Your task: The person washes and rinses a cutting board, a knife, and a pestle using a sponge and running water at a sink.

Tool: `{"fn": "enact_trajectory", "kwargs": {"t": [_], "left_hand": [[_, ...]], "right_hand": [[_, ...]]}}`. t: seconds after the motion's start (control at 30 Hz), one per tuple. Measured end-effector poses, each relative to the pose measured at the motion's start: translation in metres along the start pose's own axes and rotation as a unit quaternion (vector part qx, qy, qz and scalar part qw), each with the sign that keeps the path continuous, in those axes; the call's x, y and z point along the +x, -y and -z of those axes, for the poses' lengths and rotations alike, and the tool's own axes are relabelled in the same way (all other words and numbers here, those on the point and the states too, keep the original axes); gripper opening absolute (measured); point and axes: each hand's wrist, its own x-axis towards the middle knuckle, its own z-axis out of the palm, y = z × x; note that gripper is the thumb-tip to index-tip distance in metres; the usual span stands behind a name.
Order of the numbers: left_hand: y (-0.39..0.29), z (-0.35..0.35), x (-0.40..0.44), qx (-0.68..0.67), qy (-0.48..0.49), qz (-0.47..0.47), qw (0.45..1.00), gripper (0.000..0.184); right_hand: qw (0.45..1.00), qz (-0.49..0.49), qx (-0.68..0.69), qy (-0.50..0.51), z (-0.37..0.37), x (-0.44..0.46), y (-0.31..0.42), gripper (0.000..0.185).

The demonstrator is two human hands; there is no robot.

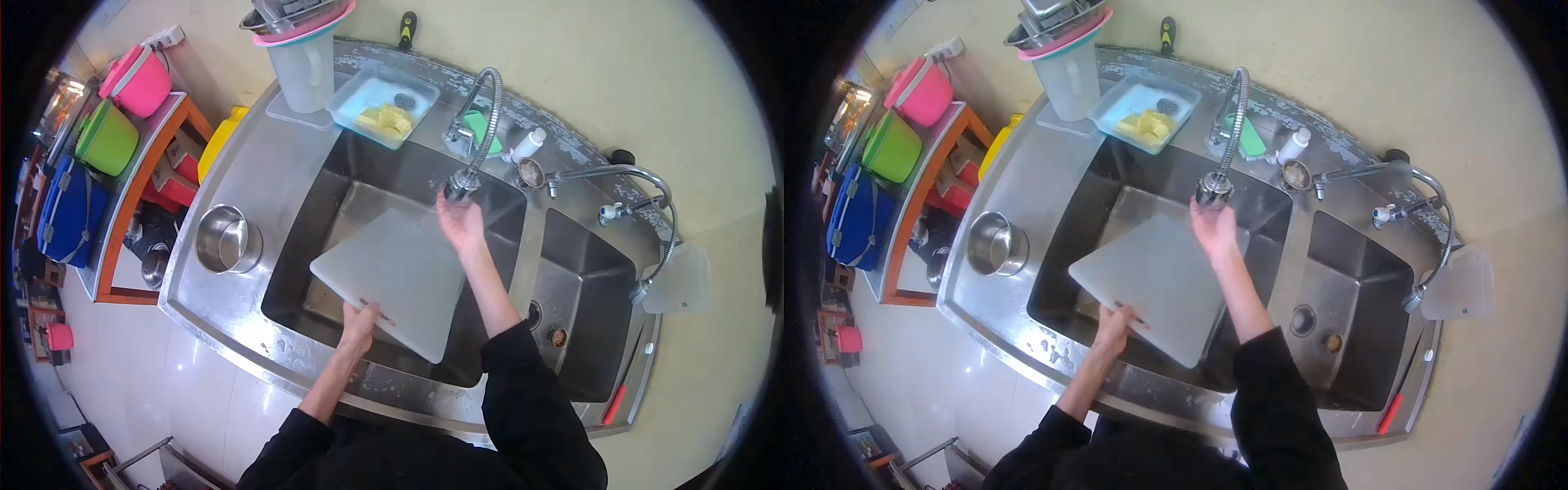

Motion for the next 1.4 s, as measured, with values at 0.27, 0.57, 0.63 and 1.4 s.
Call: {"fn": "enact_trajectory", "kwargs": {"t": [0.27,0.57,0.63,1.4], "left_hand": [[-0.052,0.001,-0.017,0.025,-0.038,-0.026,0.999,0.03],[-0.15,-0.002,-0.074,0.073,-0.039,-0.008,0.997,0.032],[-0.168,0.013,-0.08,0.051,-0.038,-0.012,0.998,0.03],[-0.019,0.064,0.124,0.34,0.149,0.055,0.927,0.016]], "right_hand": [[0.888,-0.094,-0.444,0.076,0.048,-0.052,-0.065,0.025],[0.591,0.07,-0.802,0.06,0.161,0.021,-0.07,0.046],[0.626,-0.081,-0.776,-0.009,0.156,0.021,-0.051,0.051],[0.65,0.062,-0.731,-0.197,-0.081,-0.293,0.135,0.036]]}}
